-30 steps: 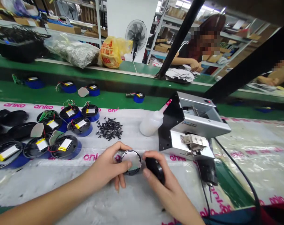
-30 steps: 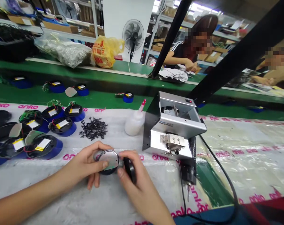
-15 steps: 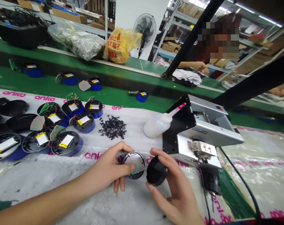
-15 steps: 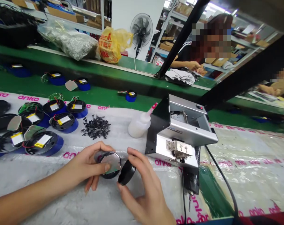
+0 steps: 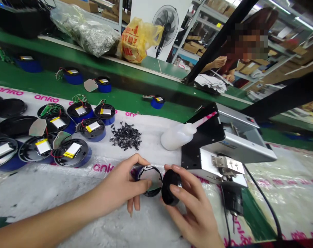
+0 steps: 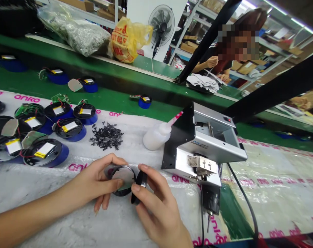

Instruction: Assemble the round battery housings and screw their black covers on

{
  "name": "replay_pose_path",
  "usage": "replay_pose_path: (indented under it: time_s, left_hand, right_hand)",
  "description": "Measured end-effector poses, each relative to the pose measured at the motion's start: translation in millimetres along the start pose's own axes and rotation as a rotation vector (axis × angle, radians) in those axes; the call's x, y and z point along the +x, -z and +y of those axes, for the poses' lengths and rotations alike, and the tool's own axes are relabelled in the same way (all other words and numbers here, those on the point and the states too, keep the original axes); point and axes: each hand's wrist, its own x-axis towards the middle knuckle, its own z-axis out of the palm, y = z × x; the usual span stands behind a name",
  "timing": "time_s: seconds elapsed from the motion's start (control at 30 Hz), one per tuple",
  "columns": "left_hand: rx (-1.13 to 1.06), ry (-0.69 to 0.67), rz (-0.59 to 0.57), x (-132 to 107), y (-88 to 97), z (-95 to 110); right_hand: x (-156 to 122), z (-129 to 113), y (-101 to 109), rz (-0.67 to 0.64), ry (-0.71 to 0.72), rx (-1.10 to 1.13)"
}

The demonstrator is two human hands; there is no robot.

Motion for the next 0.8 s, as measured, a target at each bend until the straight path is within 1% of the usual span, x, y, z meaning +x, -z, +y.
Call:
replay_pose_path:
  time_s: [0.07, 0.13, 0.2, 0.27, 0.37, 0.5, 0.6, 0.67, 0.8]
  left_hand:
    - [0.003, -0.003, 0.000, 0.1, 0.0, -0.4]
    - [0.007, -0.007, 0.003, -0.1, -0.1, -0.1]
    - [0.003, -0.013, 0.002, -0.4, 0.1, 0.7]
    - [-0.013, -0.023, -0.011, -0.8, 0.6, 1.5]
    - [-0.056, -0.037, -0.031, -1.3, 1.2, 1.6]
    - [-0.133, -0.027, -0.039, -1.4, 0.5, -0.5]
    - [-0.167, -0.030, -0.062, -0.8, 2.2, -2.1]
    - [-0.202, -0.035, -0.119, -0.3, 6.8, -2.0]
    - [-0.343, -0.009, -0.305, 0.5, 22.4, 1.5]
  right_hand:
    - [2.8, -0.4, 1.1, -0.020, 0.011, 0.006]
    - [5.7, -0.6, 1.8, -0.014, 0.013, 0.006]
    - [8.8, -1.0, 2.8, 0.002, 0.006, -0.014]
    - [11.9, -2.1, 4.5, -0.008, 0.015, -0.055]
    - [15.7, -4.5, 8.2, -0.062, 0.033, -0.118]
    - [19.8, -7.1, 13.5, -0.142, -0.032, -0.153]
    - [27.0, -8.7, 17.7, -0.233, -0.044, -0.193]
    - [34.5, -9.8, 20.2, -0.313, -0.049, -0.216]
    - [48.9, -10.6, 22.8, -0.503, -0.061, -0.254]
